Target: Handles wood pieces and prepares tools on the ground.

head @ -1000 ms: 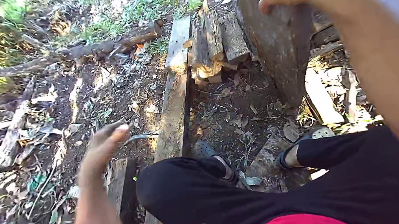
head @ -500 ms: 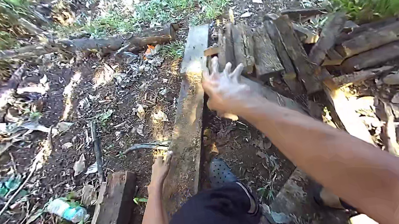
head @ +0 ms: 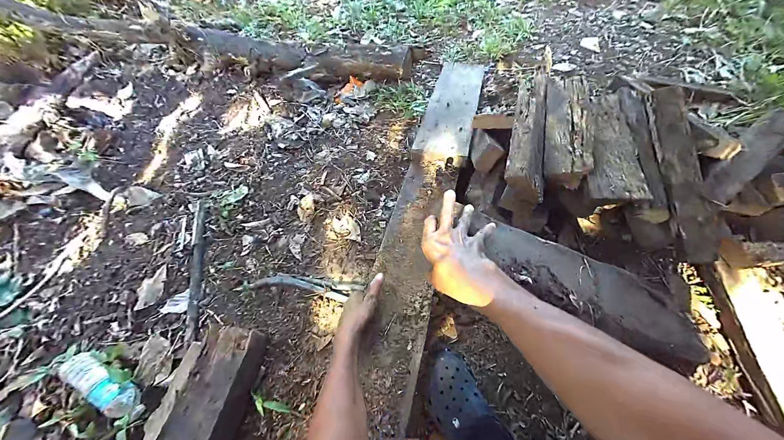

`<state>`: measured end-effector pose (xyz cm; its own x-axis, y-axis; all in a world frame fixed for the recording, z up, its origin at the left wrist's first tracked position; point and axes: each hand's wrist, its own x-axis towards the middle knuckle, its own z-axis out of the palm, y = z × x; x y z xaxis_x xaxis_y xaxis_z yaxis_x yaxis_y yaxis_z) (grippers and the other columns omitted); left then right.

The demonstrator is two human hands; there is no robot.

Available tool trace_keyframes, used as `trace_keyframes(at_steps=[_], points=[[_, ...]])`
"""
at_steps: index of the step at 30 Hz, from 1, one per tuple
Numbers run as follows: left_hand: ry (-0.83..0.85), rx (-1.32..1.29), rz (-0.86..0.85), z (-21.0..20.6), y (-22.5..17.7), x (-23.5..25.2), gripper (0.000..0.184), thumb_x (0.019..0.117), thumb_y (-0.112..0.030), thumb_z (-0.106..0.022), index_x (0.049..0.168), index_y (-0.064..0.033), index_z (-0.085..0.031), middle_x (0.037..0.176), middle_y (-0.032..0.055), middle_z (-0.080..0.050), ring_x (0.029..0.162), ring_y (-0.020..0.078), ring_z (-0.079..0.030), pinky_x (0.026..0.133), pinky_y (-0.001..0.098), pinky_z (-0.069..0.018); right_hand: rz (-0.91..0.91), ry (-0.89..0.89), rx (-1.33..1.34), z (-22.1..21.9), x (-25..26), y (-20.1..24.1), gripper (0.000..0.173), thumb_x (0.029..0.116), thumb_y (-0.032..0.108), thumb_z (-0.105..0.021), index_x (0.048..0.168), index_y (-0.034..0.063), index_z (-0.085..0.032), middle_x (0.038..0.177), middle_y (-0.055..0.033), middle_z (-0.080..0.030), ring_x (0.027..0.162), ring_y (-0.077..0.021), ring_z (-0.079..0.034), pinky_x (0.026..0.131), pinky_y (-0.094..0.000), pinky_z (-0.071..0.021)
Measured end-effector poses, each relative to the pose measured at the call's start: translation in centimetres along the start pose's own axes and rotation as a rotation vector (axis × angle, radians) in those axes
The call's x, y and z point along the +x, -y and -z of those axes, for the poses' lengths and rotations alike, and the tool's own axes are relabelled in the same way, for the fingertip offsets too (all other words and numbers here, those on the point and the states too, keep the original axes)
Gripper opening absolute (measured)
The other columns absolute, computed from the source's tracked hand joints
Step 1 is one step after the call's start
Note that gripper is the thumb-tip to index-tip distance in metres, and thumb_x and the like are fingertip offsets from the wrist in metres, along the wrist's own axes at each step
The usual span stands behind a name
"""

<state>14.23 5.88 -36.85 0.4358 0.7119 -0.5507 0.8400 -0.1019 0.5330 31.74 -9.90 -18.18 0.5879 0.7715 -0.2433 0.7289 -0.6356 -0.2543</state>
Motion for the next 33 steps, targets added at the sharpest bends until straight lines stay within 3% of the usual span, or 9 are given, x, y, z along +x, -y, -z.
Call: trace_keyframes(at_steps=[5, 7, 11, 15, 21, 25, 28, 30, 33], points=[[-0.049, -0.024, 0.061, -0.2, 0.6, 1.6, 0.096, 0.0834, -0.089, -0.048, 0.117, -0.0027, -0.072, 0.117, 0.0231, -0.071, 0.114, 0.0369, -0.068, 0.100, 0.0618, -0.0513, -0.046, 0.086, -0.028, -0.8, 0.0, 0.8, 0.102, 0.0723, 0.028, -0.088, 0.154, -0.0015, -0.035, 0.166, -0.0312, 0.016, 0.148, -0.0651, -0.003, 0.099, -0.0895, -0.0243], [-0.079, -0.055, 0.044, -0.3, 0.9, 2.0, 0.095, 0.0796, -0.091, -0.052, 0.113, -0.0041, -0.073, 0.111, 0.0210, -0.073, 0.108, 0.0352, -0.070, 0.096, 0.0607, -0.0536, -0.054, 0.115, -0.063, -0.7, -0.2, 1.1, 0.102, 0.0726, 0.024, -0.086, 0.155, -0.0015, -0.033, 0.167, -0.0315, 0.012, 0.148, -0.0647, -0.006, 0.098, -0.0889, -0.0267], [-0.072, 0.015, 0.022, 0.3, -0.2, 0.4, 0.093, 0.0859, -0.088, -0.046, 0.111, -0.0024, -0.073, 0.111, 0.0228, -0.072, 0.108, 0.0376, -0.069, 0.096, 0.0625, -0.0525, -0.059, 0.145, -0.040, -0.5, -0.6, 1.2, 0.107, 0.0706, 0.020, -0.086, 0.158, -0.0005, -0.028, 0.167, -0.0321, 0.007, 0.148, -0.0653, -0.009, 0.095, -0.0889, -0.0306], [-0.052, 0.035, 0.022, 0.6, 0.1, 0.1, 0.091, 0.0896, -0.085, -0.043, 0.114, -0.0031, -0.072, 0.114, 0.0229, -0.071, 0.111, 0.0369, -0.068, 0.097, 0.0620, -0.0513, -0.082, 0.158, -0.005, -0.6, -0.2, 1.3, 0.110, 0.0700, 0.020, -0.087, 0.158, -0.0005, -0.026, 0.167, -0.0315, 0.010, 0.148, -0.0642, -0.008, 0.096, -0.0883, -0.0308], [0.011, 0.101, -0.002, 1.8, 0.3, 0.3, 0.089, 0.0947, -0.081, -0.037, 0.112, -0.0010, -0.072, 0.112, 0.0238, -0.071, 0.109, 0.0372, -0.068, 0.096, 0.0622, -0.0510, -0.062, 0.128, 0.088, -1.0, 0.8, 1.2, 0.100, 0.0777, 0.020, -0.084, 0.156, -0.0044, -0.027, 0.165, -0.0337, 0.017, 0.148, -0.0658, -0.002, 0.095, -0.0888, -0.0308], [-0.026, 0.064, 0.056, 5.2, 0.3, -0.4, 0.082, 0.0927, -0.079, -0.047, 0.107, -0.0023, -0.073, 0.101, 0.0202, -0.072, 0.095, 0.0326, -0.071, 0.087, 0.0597, -0.0556, -0.119, 0.045, 0.123, -2.2, 2.3, 1.8, 0.116, 0.0675, 0.030, -0.092, 0.156, -0.0042, -0.027, 0.164, -0.0383, 0.008, 0.145, -0.0684, -0.009, 0.092, -0.0870, -0.0363], [-0.090, 0.189, 0.061, 6.9, 0.7, 0.5, 0.087, 0.0920, -0.082, -0.045, 0.105, -0.0002, -0.073, 0.101, 0.0235, -0.072, 0.097, 0.0376, -0.070, 0.088, 0.0641, -0.0537, -0.131, 0.035, 0.132, -3.7, 3.9, 2.1, 0.119, 0.0662, 0.028, -0.091, 0.159, -0.0017, -0.024, 0.162, -0.0407, -0.005, 0.145, -0.0682, -0.010, 0.097, -0.0896, -0.0287], [-0.185, 0.242, 0.027, 7.8, 1.4, -0.2, 0.082, 0.0959, -0.076, -0.045, 0.113, 0.0002, -0.070, 0.110, 0.0265, -0.070, 0.107, 0.0423, -0.067, 0.094, 0.0669, -0.0490, -0.101, 0.011, 0.207, -5.0, 4.5, 2.3, 0.113, 0.0715, 0.024, -0.086, 0.161, 0.0009, -0.023, 0.165, -0.0359, -0.008, 0.150, -0.0623, -0.007, 0.104, -0.0892, -0.0189], [-0.382, 0.140, -0.090, 12.0, 0.9, -4.9, 0.077, 0.0996, -0.061, -0.055, 0.149, -0.0025, -0.049, 0.131, 0.0266, -0.064, 0.120, 0.0396, -0.063, 0.105, 0.0614, -0.0473, 0.006, -0.087, 0.331, -5.9, 3.1, 1.3, 0.097, 0.0846, 0.035, -0.079, 0.161, 0.0042, -0.027, 0.169, -0.0292, 0.001, 0.153, -0.0548, -0.009, 0.111, -0.0823, -0.0182]])
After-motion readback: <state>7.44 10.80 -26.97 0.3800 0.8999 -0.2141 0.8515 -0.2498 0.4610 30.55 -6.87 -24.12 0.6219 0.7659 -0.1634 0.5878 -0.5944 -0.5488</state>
